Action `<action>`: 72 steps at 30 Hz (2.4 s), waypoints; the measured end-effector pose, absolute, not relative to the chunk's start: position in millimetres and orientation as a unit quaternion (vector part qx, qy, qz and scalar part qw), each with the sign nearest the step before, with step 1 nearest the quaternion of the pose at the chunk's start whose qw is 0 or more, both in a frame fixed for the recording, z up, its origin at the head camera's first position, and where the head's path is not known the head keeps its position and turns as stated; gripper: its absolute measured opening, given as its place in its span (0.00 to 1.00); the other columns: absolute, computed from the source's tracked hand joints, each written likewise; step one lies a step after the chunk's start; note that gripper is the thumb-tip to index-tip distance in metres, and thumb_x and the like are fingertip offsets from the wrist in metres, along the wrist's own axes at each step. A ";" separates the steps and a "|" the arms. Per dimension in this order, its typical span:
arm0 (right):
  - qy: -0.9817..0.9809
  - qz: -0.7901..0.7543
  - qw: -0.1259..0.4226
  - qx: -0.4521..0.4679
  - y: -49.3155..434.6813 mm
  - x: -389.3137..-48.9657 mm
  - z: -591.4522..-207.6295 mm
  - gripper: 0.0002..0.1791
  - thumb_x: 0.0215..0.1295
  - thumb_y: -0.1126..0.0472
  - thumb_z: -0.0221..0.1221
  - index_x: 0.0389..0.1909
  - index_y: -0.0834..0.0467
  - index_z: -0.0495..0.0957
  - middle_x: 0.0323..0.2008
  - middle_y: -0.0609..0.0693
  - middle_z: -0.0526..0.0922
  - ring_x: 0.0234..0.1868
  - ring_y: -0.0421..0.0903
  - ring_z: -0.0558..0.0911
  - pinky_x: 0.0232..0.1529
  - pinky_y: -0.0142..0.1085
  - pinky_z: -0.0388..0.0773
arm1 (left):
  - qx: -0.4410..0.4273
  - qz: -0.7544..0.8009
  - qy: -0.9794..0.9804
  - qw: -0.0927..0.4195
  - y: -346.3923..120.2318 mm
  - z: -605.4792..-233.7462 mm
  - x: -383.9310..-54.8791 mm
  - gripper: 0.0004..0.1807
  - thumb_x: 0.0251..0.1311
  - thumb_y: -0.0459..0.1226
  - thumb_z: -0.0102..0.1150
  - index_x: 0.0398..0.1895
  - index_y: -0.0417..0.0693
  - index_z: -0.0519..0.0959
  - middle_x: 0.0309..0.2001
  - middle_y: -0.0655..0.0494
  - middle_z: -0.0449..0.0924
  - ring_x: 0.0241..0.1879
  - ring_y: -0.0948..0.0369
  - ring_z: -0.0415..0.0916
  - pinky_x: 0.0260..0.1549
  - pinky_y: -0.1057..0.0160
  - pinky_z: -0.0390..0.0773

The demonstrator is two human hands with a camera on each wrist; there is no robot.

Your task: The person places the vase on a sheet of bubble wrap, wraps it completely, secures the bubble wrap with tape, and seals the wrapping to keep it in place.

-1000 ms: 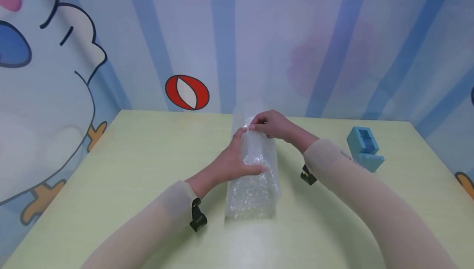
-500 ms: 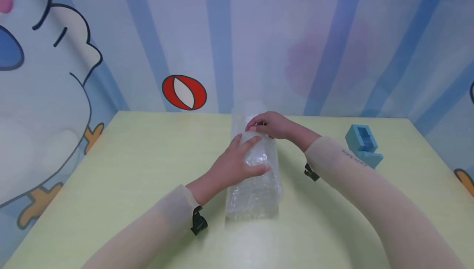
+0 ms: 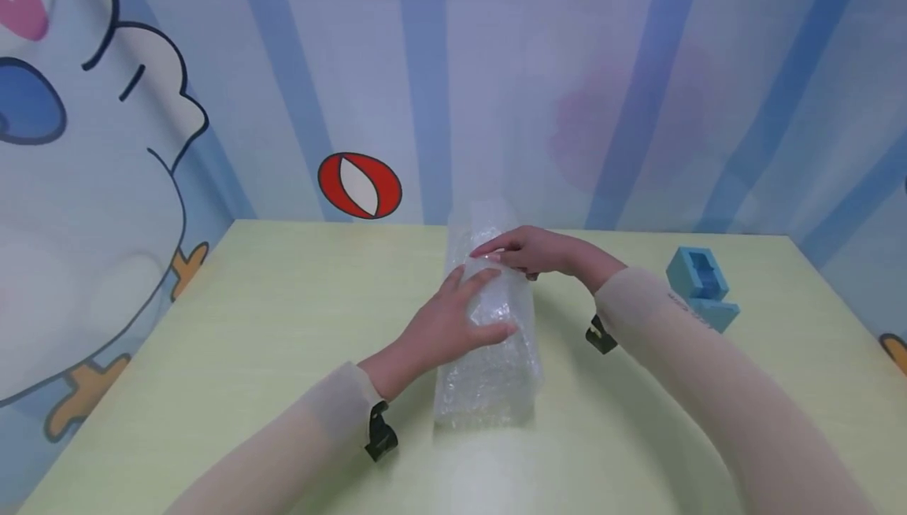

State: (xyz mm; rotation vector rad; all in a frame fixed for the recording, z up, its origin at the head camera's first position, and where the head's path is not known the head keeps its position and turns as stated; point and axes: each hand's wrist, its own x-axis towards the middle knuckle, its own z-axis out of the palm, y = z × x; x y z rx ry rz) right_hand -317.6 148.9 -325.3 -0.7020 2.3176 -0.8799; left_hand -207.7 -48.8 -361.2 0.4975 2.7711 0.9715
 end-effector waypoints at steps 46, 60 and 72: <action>0.925 -0.271 -0.027 -0.264 156.9 -237.5 -376.8 0.31 0.69 0.76 0.49 0.73 0.68 0.64 0.52 0.67 0.79 0.52 0.62 0.81 0.55 0.54 0.80 | 0.141 0.414 0.893 0.110 -53.9 -364.9 -211.1 0.59 0.60 0.55 0.68 0.83 0.47 0.42 0.81 0.44 0.53 0.74 0.45 0.65 0.65 0.39 0.76; 0.899 -0.357 0.091 -0.238 161.3 -216.6 -371.1 0.39 0.66 0.75 0.44 0.79 0.70 0.48 0.75 0.74 0.59 0.70 0.71 0.71 0.71 0.62 0.68 | 0.168 0.494 0.842 0.137 -66.4 -369.7 -216.9 0.68 0.55 0.81 0.41 0.83 0.45 0.32 0.84 0.39 0.36 0.82 0.39 0.43 0.77 0.34 0.55; 0.887 -0.401 0.133 -0.185 172.9 -184.7 -366.6 0.40 0.68 0.69 0.49 0.81 0.64 0.47 0.79 0.71 0.52 0.72 0.70 0.70 0.71 0.64 0.66 | 0.171 0.451 0.870 0.102 -65.1 -368.0 -198.0 0.37 0.80 0.51 0.34 0.83 0.43 0.45 0.84 0.39 0.36 0.84 0.40 0.32 0.78 0.32 0.41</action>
